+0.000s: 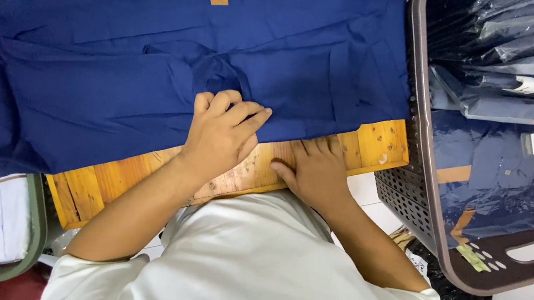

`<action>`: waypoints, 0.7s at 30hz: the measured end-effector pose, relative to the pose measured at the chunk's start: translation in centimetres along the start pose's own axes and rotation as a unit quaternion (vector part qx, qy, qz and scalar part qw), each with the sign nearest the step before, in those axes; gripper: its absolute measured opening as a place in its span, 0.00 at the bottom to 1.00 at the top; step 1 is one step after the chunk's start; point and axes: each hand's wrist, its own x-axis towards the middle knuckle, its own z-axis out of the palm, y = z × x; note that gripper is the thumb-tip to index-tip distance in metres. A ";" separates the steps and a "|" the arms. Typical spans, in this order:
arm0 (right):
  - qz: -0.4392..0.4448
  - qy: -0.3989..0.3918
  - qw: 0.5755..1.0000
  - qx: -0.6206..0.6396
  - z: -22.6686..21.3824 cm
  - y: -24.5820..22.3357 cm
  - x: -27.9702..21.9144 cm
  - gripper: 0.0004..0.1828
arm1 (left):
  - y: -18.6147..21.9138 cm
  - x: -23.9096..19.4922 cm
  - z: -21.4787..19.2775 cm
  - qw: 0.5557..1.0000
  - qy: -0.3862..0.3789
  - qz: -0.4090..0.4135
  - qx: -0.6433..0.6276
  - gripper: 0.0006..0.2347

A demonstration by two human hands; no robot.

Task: A person folds a blue shirt on a wooden table, attaches a brand tag, and then places the folded shirt into a clear plastic bag.

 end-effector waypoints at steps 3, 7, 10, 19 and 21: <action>-0.034 0.080 0.996 -0.011 2.9 1.6 0.5 0.36 | 0.3 -0.1 -0.3 1.000 -0.007 0.002 -0.010 0.11; -0.086 0.170 0.982 0.001 -6.3 -1.0 4.4 0.30 | 0.2 -0.2 -0.1 1.000 0.006 0.008 -0.016 0.11; -0.105 0.195 0.975 0.034 -8.3 -1.6 5.5 0.26 | 0.2 -0.5 0.2 1.000 0.017 0.012 -0.020 0.12; -0.076 0.130 0.988 0.017 -6.3 -1.0 4.9 0.22 | 0.4 -0.7 0.6 0.999 0.018 0.007 -0.045 0.12; -0.065 0.107 0.992 0.011 -5.5 -0.7 4.5 0.21 | 0.3 -0.7 0.6 0.999 0.013 0.002 -0.033 0.13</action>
